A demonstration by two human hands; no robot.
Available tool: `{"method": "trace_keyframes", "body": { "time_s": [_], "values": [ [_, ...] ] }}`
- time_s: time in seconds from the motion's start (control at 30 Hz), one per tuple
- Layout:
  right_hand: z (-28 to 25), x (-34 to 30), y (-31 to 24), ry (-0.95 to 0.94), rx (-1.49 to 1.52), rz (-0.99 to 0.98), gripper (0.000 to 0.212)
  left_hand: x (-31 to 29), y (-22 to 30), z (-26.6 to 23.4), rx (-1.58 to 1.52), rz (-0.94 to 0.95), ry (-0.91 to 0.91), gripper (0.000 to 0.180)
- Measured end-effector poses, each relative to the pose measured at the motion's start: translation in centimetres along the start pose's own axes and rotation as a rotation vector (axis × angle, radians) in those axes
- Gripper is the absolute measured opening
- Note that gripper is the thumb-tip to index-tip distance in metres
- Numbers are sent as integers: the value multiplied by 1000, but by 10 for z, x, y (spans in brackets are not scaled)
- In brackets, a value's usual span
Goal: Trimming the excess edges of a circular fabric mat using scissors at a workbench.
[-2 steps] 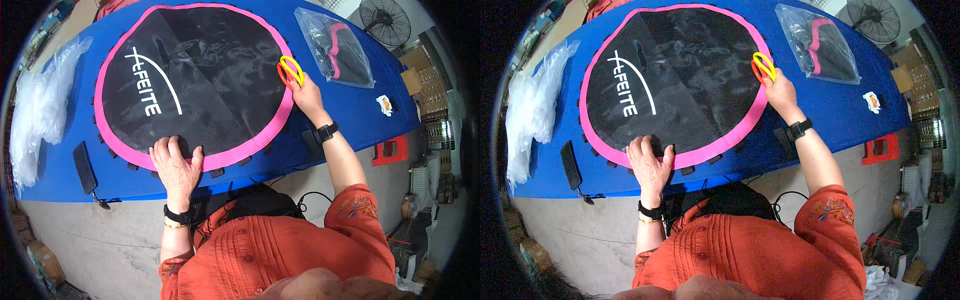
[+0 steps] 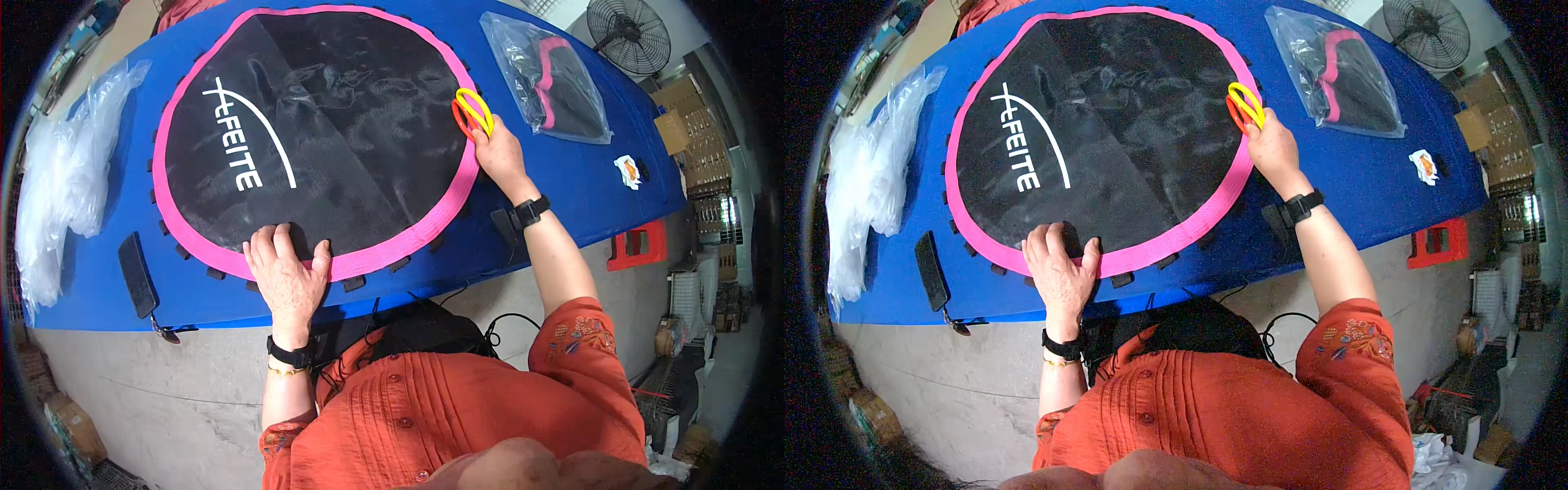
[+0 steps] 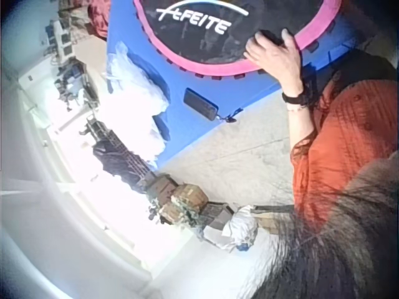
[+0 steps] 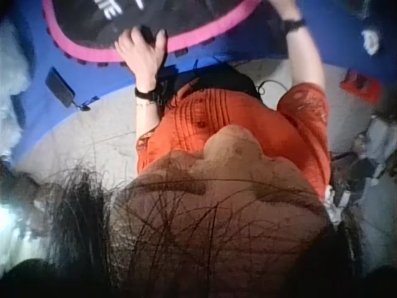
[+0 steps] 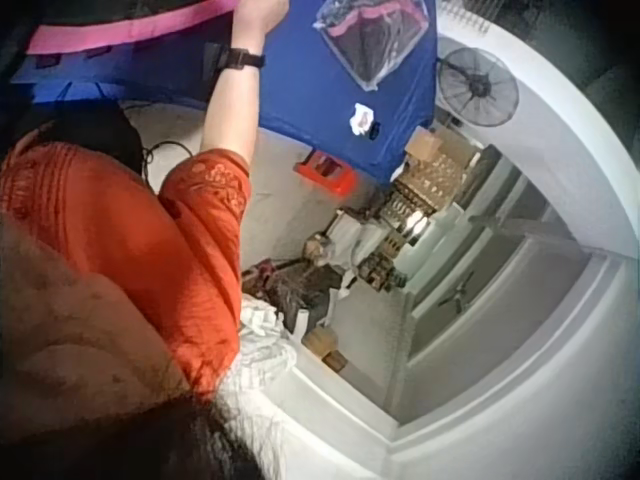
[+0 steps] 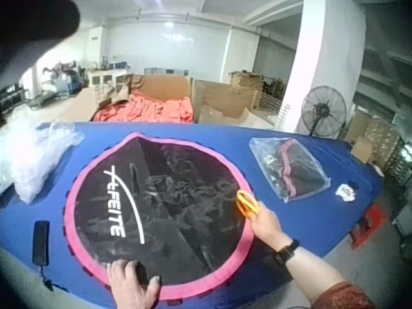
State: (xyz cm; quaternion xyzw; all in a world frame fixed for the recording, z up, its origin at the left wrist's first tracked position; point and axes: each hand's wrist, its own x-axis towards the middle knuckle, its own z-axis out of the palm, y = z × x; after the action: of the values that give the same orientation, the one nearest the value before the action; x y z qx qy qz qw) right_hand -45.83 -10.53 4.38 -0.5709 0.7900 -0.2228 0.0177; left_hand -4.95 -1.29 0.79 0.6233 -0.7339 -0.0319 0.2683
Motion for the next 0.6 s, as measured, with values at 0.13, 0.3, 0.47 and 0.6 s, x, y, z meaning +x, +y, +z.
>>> {"method": "trace_keyframes", "body": {
  "time_s": [0.13,0.3,0.47,0.6],
  "values": [
    [6,17,-2,25,-38,60,36,1,1,-1,-4,9,9,69],
    [11,44,-1,42,-59,97,38,2,4,-2,-16,38,57,63],
    [14,66,-9,10,-77,129,39,1,3,-3,-12,12,21,66],
    [16,78,-7,33,-56,113,39,1,3,-3,-11,-1,-1,68]
  ]
}}
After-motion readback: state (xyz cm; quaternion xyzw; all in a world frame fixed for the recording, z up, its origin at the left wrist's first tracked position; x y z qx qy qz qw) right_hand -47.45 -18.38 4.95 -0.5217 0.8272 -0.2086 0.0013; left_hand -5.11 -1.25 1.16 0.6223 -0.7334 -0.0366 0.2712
